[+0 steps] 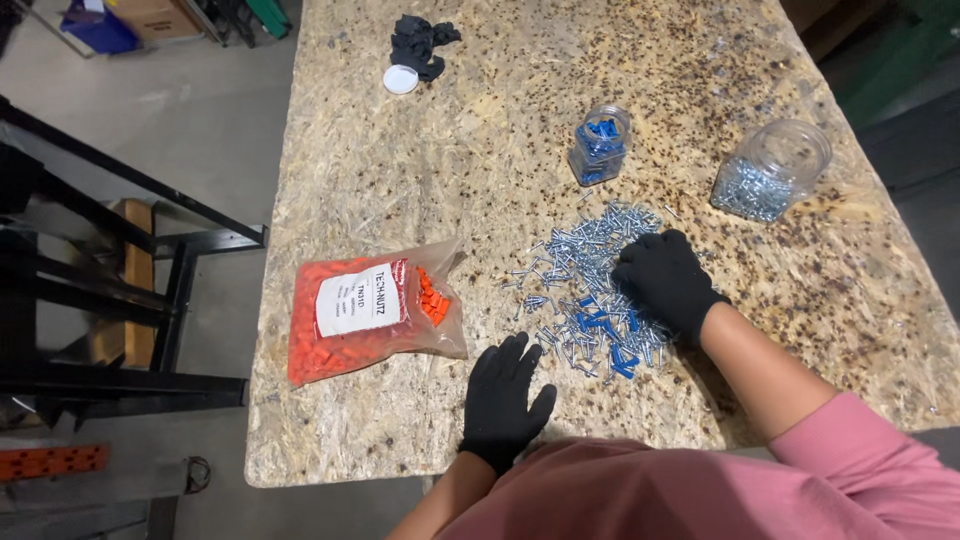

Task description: The person sorts blue and silver hardware items from a pile on a workbench into two separate glass jars by hand.

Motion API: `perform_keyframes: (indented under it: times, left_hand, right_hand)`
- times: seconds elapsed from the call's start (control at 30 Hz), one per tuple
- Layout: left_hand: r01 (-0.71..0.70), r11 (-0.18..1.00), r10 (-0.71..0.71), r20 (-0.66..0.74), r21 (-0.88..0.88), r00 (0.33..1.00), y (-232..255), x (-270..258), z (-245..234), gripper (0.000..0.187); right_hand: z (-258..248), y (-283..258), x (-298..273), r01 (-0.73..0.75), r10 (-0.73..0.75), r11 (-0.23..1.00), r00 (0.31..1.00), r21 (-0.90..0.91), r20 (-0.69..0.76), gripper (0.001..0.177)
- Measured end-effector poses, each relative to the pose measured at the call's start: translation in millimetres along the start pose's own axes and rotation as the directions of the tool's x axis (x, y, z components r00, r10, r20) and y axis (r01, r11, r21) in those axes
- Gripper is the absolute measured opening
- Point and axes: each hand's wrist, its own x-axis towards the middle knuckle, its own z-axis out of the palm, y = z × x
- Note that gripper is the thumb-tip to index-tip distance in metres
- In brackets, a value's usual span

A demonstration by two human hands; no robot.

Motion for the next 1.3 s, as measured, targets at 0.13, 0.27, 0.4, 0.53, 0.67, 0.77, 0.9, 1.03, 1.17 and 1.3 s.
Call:
perform_keyframes:
  times: [0.13,0.27,0.4,0.53,0.67,0.77,0.9,1.03,1.17,1.3]
  left_hand:
    - [-0.037,0.999,0.036,-0.094,-0.001,0.995,0,0,0,0.062]
    - [-0.029,1.000,0.029,-0.095,0.002,0.995,1,-1,-4,0.060]
    - [-0.026,1.000,0.026,-0.107,-0.001,0.994,3,-1,-8,0.059]
    - [-0.035,0.999,0.037,-0.140,0.013,0.989,2,-2,-5,0.058]
    - [-0.034,0.999,0.033,-0.161,0.000,0.986,4,-1,-7,0.056]
    - [-0.023,1.000,0.022,-0.156,-0.007,0.987,3,-3,-3,0.055]
    - [-0.027,0.999,0.029,-0.160,0.017,0.987,0,1,-4,0.053]
    - [-0.043,0.999,0.040,-0.201,-0.009,0.979,6,5,-14,0.051]
    - [-0.065,0.998,0.060,-0.239,-0.015,0.969,8,6,-16,0.051]
    - [-0.052,0.999,0.053,-0.221,0.011,0.974,7,5,-13,0.051]
  right_hand:
    - [14,8,2,0.068,-0.071,0.996,0.997,-0.052,-0.044,0.026]
    - [20,10,4,0.122,-0.128,0.990,0.988,-0.068,-0.083,0.023]
    - [18,27,9,0.127,-0.127,0.992,0.983,-0.007,-0.130,0.028]
    - [5,76,37,0.041,-0.026,0.994,0.989,0.097,-0.148,0.028]
    - [-19,118,87,-0.209,0.217,0.976,0.959,0.060,-0.180,0.028]
    - [-26,130,127,-0.293,0.300,0.954,0.929,0.066,-0.217,0.025]
    - [16,146,172,-0.397,0.415,0.909,0.891,0.131,-0.185,0.020]
    - [26,163,146,-0.377,0.457,0.854,0.873,0.360,-0.169,0.021]
    - [21,163,70,-0.233,0.375,0.795,0.914,0.560,-0.152,0.027]
    - [12,131,-13,-0.236,0.238,0.792,0.969,0.563,0.071,0.035]
